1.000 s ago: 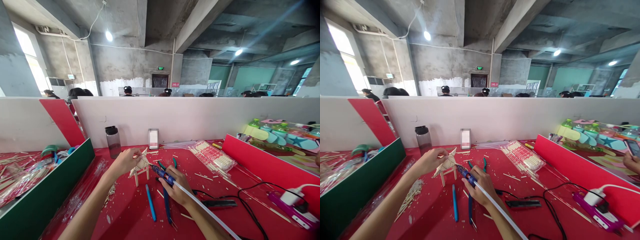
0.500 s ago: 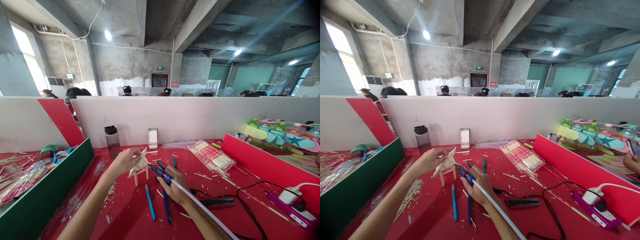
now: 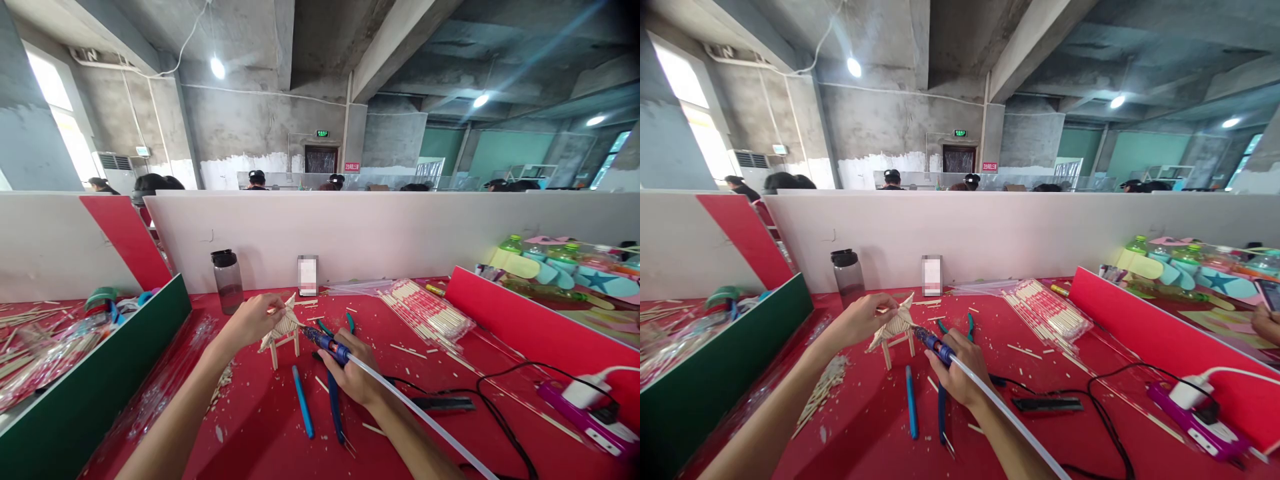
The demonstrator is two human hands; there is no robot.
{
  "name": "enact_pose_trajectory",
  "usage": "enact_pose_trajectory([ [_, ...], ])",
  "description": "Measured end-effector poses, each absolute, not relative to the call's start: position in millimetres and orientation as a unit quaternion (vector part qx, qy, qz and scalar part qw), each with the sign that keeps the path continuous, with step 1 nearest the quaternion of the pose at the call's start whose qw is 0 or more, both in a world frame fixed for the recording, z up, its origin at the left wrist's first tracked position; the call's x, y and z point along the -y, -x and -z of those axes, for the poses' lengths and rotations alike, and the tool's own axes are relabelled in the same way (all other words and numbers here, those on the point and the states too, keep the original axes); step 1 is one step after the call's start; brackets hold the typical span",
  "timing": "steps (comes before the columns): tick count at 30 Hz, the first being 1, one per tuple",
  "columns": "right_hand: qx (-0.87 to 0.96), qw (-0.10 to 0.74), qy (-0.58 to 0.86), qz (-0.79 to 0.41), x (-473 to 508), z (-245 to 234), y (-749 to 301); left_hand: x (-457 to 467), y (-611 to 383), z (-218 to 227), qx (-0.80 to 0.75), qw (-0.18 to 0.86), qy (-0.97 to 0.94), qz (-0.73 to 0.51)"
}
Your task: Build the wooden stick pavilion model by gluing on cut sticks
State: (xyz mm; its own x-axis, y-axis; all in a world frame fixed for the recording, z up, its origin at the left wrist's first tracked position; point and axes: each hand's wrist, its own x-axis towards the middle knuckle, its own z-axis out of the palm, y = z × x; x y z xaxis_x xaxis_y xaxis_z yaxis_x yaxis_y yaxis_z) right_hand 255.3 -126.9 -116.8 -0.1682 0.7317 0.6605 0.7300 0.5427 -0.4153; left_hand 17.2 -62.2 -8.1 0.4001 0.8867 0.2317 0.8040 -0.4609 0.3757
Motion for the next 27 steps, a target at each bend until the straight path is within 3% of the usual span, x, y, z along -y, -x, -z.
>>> enact_pose_trajectory([
  [27, 0.757, 0.425, 0.496, 0.000, 126.0, 118.4, -251.9, 58.2, -15.2, 12.8, -0.515, 0.099, -0.827, -0.203],
])
